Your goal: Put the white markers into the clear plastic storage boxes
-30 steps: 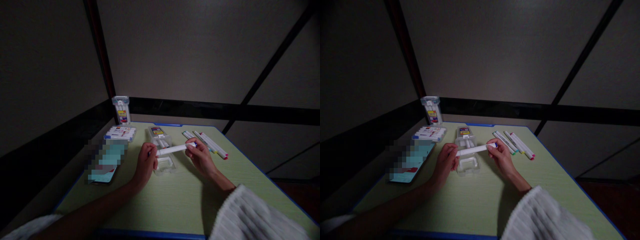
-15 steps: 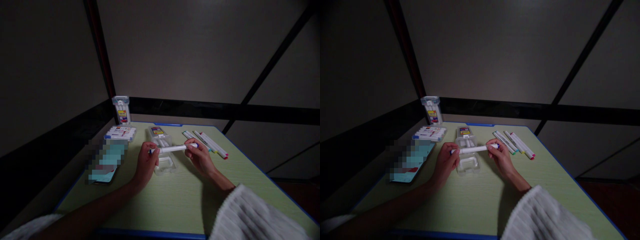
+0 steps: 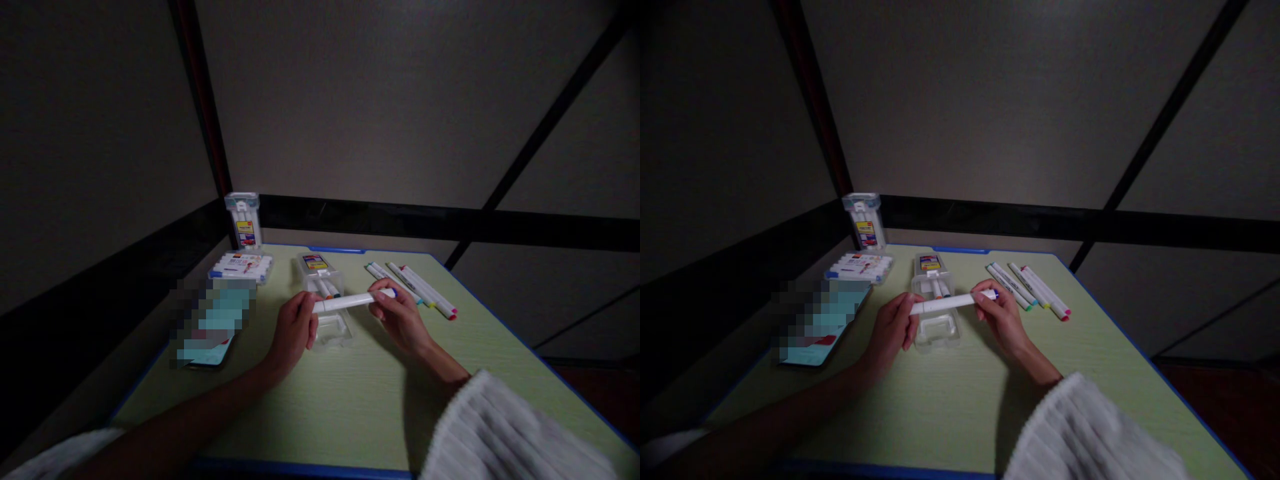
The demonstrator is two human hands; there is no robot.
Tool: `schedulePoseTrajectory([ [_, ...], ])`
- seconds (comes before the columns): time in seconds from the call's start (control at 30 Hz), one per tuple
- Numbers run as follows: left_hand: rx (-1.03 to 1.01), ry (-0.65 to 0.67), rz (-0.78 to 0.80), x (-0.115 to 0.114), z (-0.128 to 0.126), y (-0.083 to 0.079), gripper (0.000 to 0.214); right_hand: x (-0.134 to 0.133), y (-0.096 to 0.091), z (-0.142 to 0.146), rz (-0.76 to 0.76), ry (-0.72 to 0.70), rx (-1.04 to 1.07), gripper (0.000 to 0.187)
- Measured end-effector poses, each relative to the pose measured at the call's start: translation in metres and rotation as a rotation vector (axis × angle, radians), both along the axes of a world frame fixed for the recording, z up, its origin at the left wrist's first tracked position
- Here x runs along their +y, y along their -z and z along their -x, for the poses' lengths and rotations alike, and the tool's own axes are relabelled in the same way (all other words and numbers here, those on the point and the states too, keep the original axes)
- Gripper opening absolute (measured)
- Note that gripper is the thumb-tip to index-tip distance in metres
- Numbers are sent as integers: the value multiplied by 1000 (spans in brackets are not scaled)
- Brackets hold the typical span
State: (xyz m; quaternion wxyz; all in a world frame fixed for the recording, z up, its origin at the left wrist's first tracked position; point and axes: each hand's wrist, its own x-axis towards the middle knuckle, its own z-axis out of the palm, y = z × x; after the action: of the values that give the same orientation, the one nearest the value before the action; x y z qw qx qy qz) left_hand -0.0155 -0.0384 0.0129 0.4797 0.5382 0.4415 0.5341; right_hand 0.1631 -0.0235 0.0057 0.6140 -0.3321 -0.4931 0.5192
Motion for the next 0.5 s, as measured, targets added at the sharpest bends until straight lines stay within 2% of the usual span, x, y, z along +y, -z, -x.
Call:
schedulePoseTrajectory([
  [0.2, 4, -12, 57, -2, -1, -2, 47, 0, 0, 0, -13, -3, -16, 16],
  [0.5, 17, 0, 36, 1, 1, 2, 44, 0, 2, -1, -12, -25, -6, 15],
])
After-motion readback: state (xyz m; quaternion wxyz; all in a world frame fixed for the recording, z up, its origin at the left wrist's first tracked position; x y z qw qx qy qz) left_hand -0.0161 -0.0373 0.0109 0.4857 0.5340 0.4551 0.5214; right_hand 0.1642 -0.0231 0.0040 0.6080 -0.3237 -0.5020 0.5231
